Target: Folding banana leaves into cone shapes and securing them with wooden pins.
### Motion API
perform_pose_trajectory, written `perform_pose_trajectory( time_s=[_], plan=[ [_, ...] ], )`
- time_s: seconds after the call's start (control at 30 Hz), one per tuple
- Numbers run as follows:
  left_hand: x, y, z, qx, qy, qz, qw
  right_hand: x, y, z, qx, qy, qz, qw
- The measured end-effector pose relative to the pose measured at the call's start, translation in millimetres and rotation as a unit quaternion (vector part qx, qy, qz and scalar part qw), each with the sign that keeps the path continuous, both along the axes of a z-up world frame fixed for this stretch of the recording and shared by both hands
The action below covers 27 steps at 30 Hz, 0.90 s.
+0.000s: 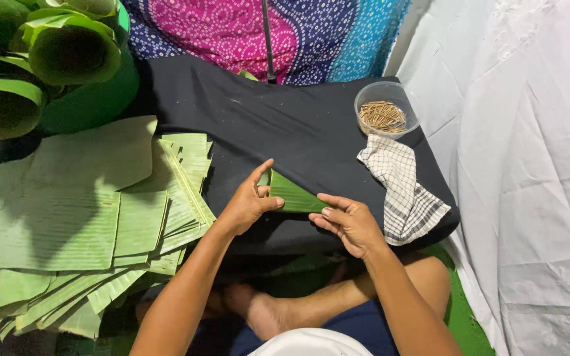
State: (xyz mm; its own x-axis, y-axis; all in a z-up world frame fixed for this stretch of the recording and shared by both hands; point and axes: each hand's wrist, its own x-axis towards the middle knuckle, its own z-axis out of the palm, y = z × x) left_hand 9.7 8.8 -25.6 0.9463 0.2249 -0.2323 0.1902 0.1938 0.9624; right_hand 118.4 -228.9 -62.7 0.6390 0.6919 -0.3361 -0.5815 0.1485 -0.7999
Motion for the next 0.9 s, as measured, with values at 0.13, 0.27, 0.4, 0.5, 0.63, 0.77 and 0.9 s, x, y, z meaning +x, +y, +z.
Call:
perform_pose_trajectory(
  time_s=[0.13, 0.27, 0.4, 0.5, 0.63, 0.77, 0.9],
  plan=[
    [3, 3, -15, -0.019, -0.019, 0.006, 1.000, -2, -1, 0, 0.000, 0.007, -0.002, 1.000],
    [4, 4, -21, -0.028, -0.013, 0.008, 0.999, -1, -1, -2, -0.001, 0.007, -0.005, 1.000],
    [5, 0, -16, -0.056, 0.010, 0.037, 0.998, -1, -1, -1, 0.006, 0.011, -0.004, 1.000],
    [7, 1, -27, -0.060, 0.010, 0.045, 0.997, -1, -2, -3, 0.006, 0.010, -0.008, 1.000],
    [7, -1, -25, -0.031, -0.003, 0.033, 0.999, 5, -9, 0, 0.015, 0.005, -0.029, 0.999],
    [20, -14, 6, -0.027, -0.048, 0.058, 0.997, 33, -25, 21, -0.080, -0.105, -0.041, 0.990],
    [52, -39, 29, -0.039, -0.106, 0.064, 0.992, 92, -43, 30, -0.149, -0.277, -0.161, 0.935]
  ],
)
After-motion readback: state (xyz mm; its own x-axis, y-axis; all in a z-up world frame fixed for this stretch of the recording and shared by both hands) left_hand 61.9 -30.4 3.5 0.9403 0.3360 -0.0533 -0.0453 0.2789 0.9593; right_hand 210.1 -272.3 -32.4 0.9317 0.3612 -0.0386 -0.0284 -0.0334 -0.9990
